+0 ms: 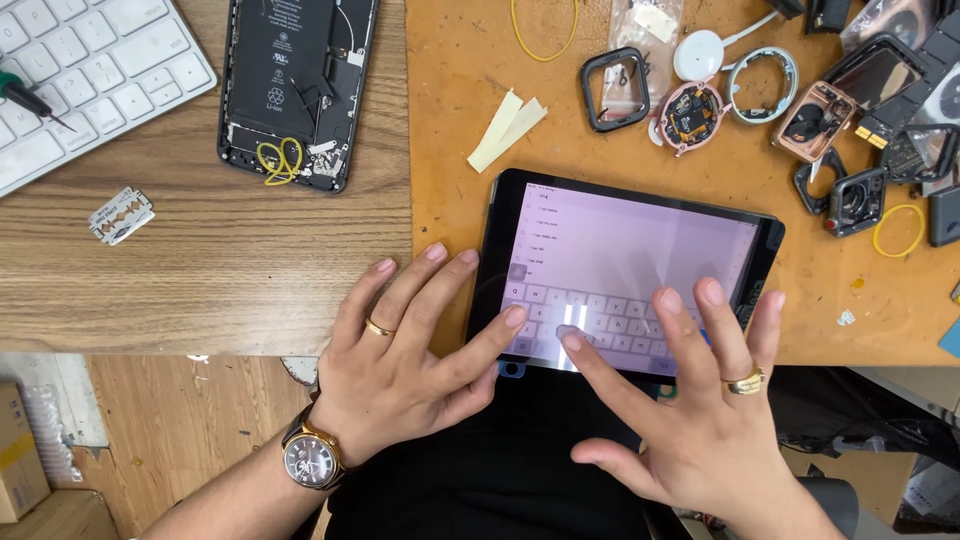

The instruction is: Testing and navigating various functions and settings on a tablet and a smartphone at a repair station.

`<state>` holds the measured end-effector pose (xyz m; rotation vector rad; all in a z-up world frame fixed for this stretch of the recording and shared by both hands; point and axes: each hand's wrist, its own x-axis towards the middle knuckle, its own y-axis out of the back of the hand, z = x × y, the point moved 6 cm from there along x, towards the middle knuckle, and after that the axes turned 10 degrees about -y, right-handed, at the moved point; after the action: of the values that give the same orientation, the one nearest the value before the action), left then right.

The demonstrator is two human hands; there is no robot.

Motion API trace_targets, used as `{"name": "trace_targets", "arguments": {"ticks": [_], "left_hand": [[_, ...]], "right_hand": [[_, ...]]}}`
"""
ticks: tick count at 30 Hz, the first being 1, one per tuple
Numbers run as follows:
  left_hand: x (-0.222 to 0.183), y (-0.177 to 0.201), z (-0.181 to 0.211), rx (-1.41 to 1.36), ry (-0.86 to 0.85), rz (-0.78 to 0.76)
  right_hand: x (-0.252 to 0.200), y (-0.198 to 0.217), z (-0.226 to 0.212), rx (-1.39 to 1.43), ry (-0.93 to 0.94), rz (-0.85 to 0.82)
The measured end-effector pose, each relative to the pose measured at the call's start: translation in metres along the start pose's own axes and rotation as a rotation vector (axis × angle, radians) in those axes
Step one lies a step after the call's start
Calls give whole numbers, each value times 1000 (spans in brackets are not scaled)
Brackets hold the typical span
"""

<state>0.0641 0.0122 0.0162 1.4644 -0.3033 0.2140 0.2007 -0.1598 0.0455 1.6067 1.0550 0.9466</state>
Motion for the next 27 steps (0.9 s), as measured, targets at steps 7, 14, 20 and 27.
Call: {"name": "trace_targets", "arguments": {"ticks": [7,14,20,27], "left_hand": [[-2,-1,1,15,-2,44],[-2,-1,3,31,-2,86],[-1,0,2,18,0,97],[-2,2,-1,27,2,82]], "right_hand": [[-14,3,22,140,-61,104],[-5,10,57,230,-236,222],[8,7,61,297,-261,180],[7,-1,55,246,-271,48]]}}
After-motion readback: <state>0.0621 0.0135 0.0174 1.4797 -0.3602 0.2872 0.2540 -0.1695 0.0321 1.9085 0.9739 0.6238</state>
